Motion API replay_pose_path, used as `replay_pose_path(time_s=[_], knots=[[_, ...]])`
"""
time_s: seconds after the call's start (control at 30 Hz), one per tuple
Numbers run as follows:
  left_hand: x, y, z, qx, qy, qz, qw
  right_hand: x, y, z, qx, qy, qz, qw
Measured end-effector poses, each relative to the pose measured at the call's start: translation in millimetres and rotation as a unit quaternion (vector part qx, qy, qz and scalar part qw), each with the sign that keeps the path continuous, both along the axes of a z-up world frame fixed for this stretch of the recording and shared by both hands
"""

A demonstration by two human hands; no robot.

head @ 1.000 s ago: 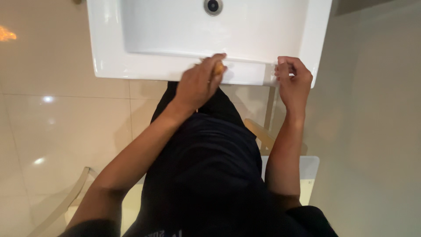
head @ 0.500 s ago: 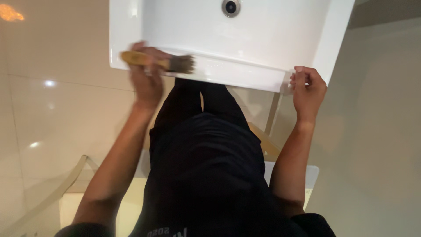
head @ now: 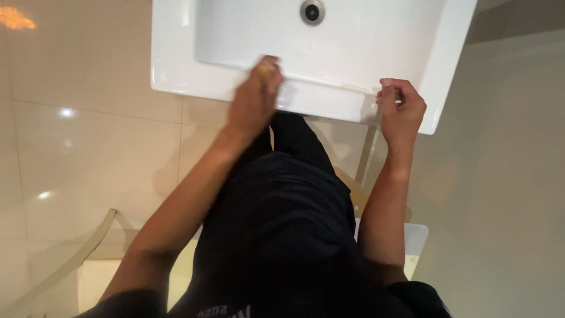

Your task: The person scrubs a white bathroom sink using a small brush. They repeatedly scrub the basin, the drain area, and the rim of the sink.

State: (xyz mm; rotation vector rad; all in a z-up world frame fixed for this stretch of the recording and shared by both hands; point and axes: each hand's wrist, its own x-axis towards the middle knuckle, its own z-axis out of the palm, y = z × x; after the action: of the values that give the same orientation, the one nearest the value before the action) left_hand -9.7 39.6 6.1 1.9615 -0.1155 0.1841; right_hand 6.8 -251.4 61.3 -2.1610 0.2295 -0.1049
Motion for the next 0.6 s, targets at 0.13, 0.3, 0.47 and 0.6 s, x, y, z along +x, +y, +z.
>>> replay_pose_path(time_s=[0.13,0.3,0.47,0.6], knots=[[3,-55,22,-0.125,0.022,-0.144,0.981,-7,-2,6,-0.006,0.002,-0.015,1.0],[12,-52,8,-0.175,0.102,-0.112,0.973,-13,-9,5,-0.031,0.001,-0.025,0.999],[-3,46,-33,-0.018,-0.071,0.042,0.996,-13,-8,-1,-0.005,-0.006,0.002,1.0],[-6,148,-26,-0.01,-0.152,0.173,0.973,-6,0,-5,-0.014,0.036,-0.012,0.999]])
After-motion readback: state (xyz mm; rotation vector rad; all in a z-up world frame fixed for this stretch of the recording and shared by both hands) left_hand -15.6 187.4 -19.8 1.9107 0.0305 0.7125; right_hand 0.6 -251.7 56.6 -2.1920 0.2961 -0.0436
